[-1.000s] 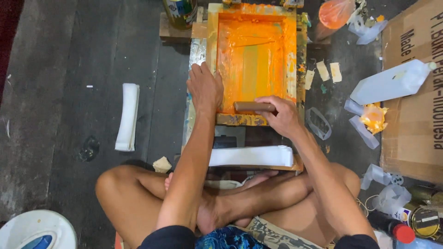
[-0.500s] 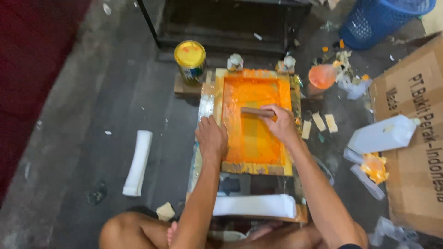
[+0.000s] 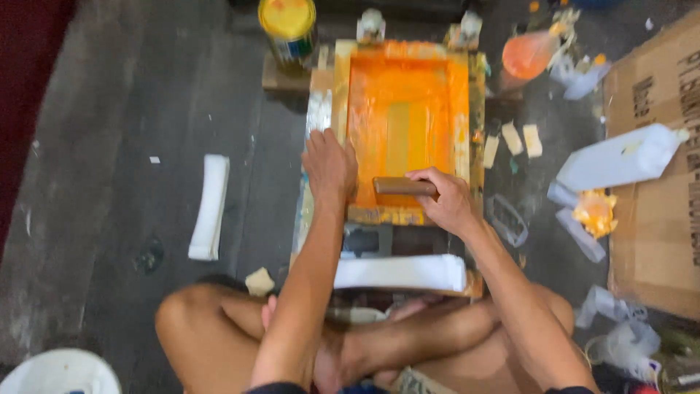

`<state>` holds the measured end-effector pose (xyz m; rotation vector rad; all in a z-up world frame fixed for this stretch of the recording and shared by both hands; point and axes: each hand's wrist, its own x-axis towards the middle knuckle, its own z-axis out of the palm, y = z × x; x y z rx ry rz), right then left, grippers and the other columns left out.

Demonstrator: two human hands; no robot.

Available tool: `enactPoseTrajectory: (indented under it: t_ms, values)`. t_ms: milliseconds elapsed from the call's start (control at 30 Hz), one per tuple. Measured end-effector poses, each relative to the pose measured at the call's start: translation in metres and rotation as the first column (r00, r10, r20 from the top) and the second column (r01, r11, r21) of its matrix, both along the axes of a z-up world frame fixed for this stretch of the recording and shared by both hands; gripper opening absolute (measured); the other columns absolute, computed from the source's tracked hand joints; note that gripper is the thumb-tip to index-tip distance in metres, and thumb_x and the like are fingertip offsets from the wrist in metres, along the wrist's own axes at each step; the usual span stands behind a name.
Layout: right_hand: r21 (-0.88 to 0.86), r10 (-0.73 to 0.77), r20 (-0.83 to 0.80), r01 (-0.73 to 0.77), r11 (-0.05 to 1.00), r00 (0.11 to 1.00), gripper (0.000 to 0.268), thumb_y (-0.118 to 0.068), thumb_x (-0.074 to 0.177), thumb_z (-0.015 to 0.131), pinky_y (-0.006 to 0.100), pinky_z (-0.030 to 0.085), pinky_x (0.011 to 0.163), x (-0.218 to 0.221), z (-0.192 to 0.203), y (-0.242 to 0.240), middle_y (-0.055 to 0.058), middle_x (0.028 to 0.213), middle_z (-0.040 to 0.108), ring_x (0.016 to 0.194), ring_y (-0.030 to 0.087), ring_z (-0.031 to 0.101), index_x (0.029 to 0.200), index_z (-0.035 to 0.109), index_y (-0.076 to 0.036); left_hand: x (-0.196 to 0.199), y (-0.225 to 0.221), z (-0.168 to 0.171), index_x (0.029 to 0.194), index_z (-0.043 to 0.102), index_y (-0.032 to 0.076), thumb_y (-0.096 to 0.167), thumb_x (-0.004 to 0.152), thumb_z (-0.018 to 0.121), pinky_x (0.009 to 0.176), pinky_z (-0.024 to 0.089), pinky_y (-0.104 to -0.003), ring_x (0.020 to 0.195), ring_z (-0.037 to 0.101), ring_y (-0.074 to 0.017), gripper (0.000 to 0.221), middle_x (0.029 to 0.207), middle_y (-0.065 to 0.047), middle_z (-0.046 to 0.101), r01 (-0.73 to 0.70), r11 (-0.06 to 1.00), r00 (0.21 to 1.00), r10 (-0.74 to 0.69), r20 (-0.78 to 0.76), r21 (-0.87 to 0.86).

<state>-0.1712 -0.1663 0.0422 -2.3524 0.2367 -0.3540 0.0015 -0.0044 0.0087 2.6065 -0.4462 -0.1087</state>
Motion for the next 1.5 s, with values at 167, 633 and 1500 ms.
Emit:
enactPoseTrajectory:
  t_ms: [167, 633, 1500]
  values:
    - [-0.026, 0.019, 0.076, -0.018, 1.000, 0.997, 0.020, -0.006, 0.090, 0.078, 0.044, 0.059, 0.086, -0.019, -0.008, 0.009, 0.006, 0.105, 0.079, 0.100, 0.033, 0.073, 0.107, 0.074, -0.015, -0.002, 0.003, 0.004, 0.129, 0.055, 0.006, 0.035, 0.103, 0.052, 0.086, 0.045, -0.043, 0.106, 0.057, -0.0295, 0.040, 0.112, -0.011, 0.053, -0.024, 1.000, 1.000, 0.024, 0.005, 0.008]
    - [0.163, -0.004, -0.053, 0.012, 0.987, 0.999, 0.018, -0.007, 0.090, 0.076, 0.049, 0.062, 0.074, 0.026, 0.002, -0.024, 0.012, 0.095, 0.079, 0.091, 0.037, 0.075, 0.107, 0.077, -0.011, -0.003, 0.002, 0.011, 0.129, 0.054, 0.002, 0.038, 0.103, 0.048, 0.089, 0.045, -0.048, 0.109, 0.057, -0.0343, 0.044, 0.115, -0.014, 0.054, 0.004, 1.000, 1.000, -0.004, -0.027, 0.005]
    - [0.033, 0.097, 0.051, -0.099, 0.995, 0.994, 0.018, -0.010, 0.091, 0.079, 0.046, 0.058, 0.080, -0.019, 0.007, 0.001, 0.008, 0.094, 0.079, 0.088, 0.035, 0.073, 0.107, 0.076, -0.016, -0.004, 0.002, -0.005, 0.131, 0.052, 0.004, 0.035, 0.100, 0.056, 0.085, 0.044, -0.046, 0.107, 0.056, -0.0330, 0.045, 0.113, -0.013, 0.052, -0.027, 0.999, 0.997, 0.030, 0.070, -0.047]
